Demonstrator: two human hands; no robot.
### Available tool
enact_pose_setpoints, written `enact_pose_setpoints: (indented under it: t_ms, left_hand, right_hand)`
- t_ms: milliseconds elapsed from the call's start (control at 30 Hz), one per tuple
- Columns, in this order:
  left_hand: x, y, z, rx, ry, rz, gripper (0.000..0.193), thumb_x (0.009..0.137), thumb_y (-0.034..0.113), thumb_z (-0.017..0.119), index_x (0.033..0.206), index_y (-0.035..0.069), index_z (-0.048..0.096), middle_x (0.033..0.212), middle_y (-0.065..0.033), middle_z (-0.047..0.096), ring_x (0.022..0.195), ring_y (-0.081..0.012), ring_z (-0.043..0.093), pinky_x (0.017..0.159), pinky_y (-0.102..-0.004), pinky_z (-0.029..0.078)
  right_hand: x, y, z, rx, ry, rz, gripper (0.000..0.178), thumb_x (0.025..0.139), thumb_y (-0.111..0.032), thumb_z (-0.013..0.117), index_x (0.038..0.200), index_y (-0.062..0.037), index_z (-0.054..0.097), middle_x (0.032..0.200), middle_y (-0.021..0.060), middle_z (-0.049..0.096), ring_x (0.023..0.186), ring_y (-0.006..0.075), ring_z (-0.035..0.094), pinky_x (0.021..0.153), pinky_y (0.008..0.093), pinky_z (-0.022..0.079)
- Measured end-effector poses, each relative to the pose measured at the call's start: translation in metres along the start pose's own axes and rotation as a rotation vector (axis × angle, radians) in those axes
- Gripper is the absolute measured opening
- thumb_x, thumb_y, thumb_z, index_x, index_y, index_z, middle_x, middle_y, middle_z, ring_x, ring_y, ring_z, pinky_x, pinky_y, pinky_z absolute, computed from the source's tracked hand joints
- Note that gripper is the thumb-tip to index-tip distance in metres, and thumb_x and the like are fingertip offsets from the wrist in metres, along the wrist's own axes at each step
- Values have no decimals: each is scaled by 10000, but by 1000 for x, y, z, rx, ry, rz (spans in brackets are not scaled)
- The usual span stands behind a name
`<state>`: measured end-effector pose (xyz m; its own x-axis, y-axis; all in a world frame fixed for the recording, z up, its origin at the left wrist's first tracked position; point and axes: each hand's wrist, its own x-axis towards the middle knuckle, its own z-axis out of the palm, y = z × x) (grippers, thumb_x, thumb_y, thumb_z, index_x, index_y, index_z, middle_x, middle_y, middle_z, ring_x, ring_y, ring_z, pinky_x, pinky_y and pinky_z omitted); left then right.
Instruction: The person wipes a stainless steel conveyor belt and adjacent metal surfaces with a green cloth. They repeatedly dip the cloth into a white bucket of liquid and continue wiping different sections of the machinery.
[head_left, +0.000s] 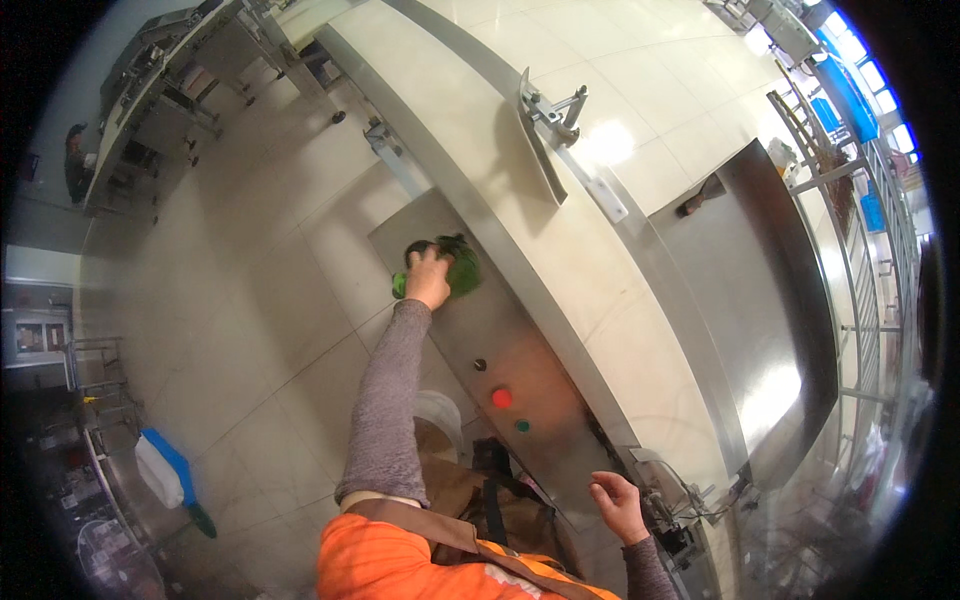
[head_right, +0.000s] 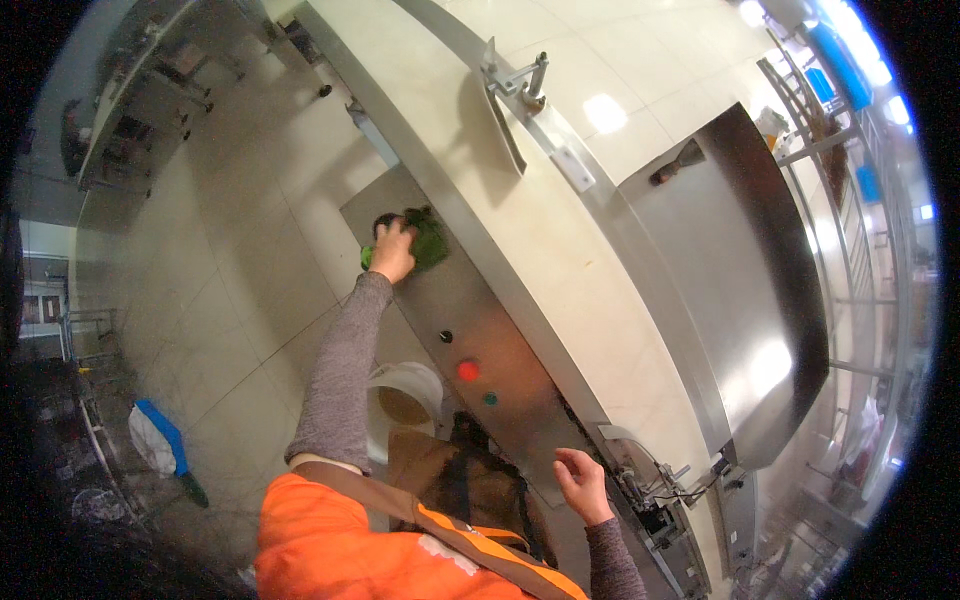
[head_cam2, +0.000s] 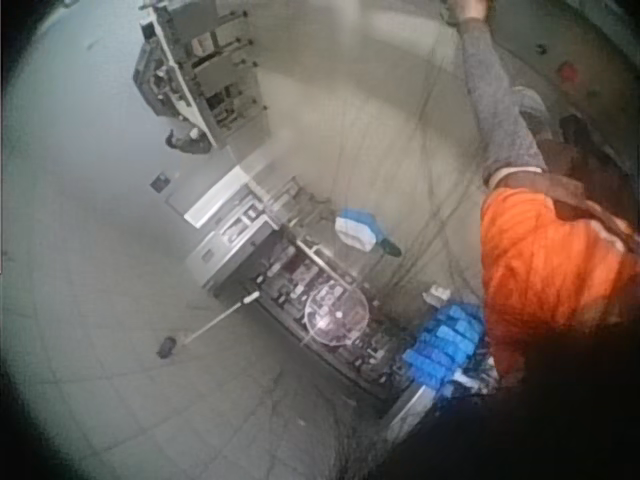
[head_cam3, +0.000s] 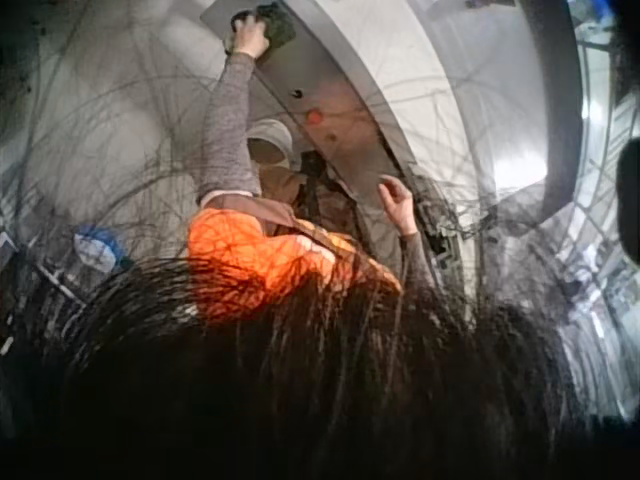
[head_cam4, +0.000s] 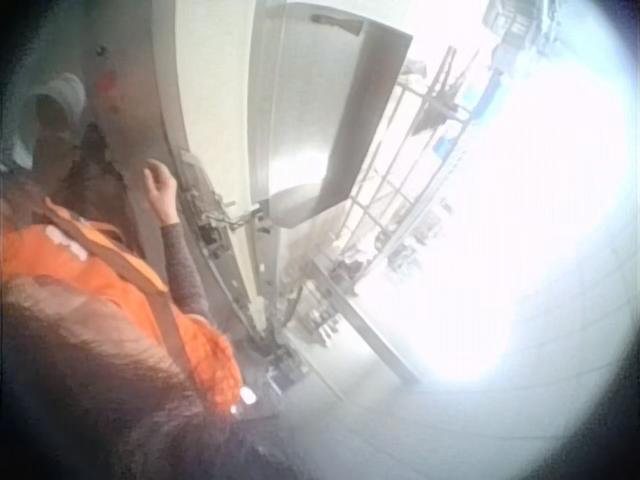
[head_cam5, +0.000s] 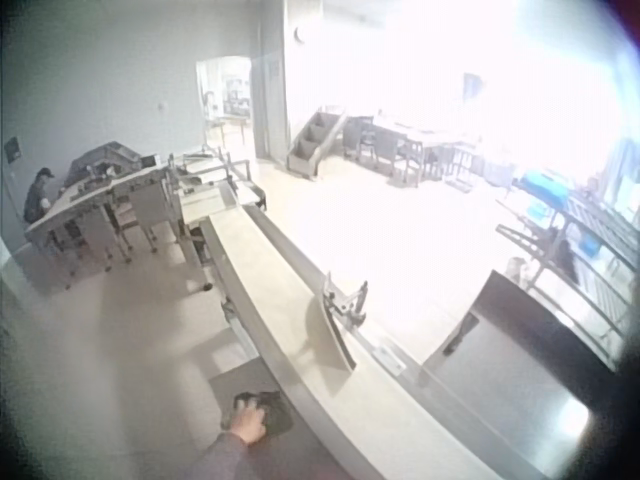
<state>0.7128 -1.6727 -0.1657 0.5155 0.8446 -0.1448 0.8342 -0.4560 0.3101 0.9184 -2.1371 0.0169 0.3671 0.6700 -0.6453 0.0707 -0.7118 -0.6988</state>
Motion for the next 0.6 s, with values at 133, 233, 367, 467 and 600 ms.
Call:
enact_pose_setpoints:
  t_ms: [133,233,367,467,600]
  left_hand:
    - [-6,-13,-19,12,-172,170,410,718,55,619,1120,121,672,1320,-107,487,1179,-394,449,963,-461,465]
    - [1,-26,-30,-94,-97,-140,450,742,67,608,1191,87,635,1355,-140,454,1198,-397,439,1003,-455,435]
    - [-33,-59,-4,-114,201,-363,334,756,54,596,1074,96,688,1274,-139,533,1124,-407,517,919,-473,470]
    - [-65,-113,-6,-270,-59,-608,300,758,48,587,1034,55,703,1001,-162,677,975,-367,633,872,-446,485]
    - [-27,-121,-47,-821,362,-704,314,755,38,583,1054,-7,667,977,-132,689,909,-229,659,774,-361,511]
  right_hand:
    - [3,12,0,-31,-6,-27,251,886,-116,651,1102,10,638,953,103,688,841,148,661,735,280,527]
    - [1,4,-2,-3,35,-39,252,882,-115,653,1101,10,640,938,103,689,834,139,657,734,280,524]
    - [-8,12,-12,-21,86,-36,239,883,-104,651,1090,15,640,916,89,690,827,130,659,728,271,524]
    - [-23,30,-20,-52,116,-40,215,891,-94,647,1067,31,641,875,76,695,807,125,667,714,263,532]
    - [-30,28,-18,13,111,22,218,891,-96,644,1067,31,640,881,81,691,802,120,659,716,266,527]
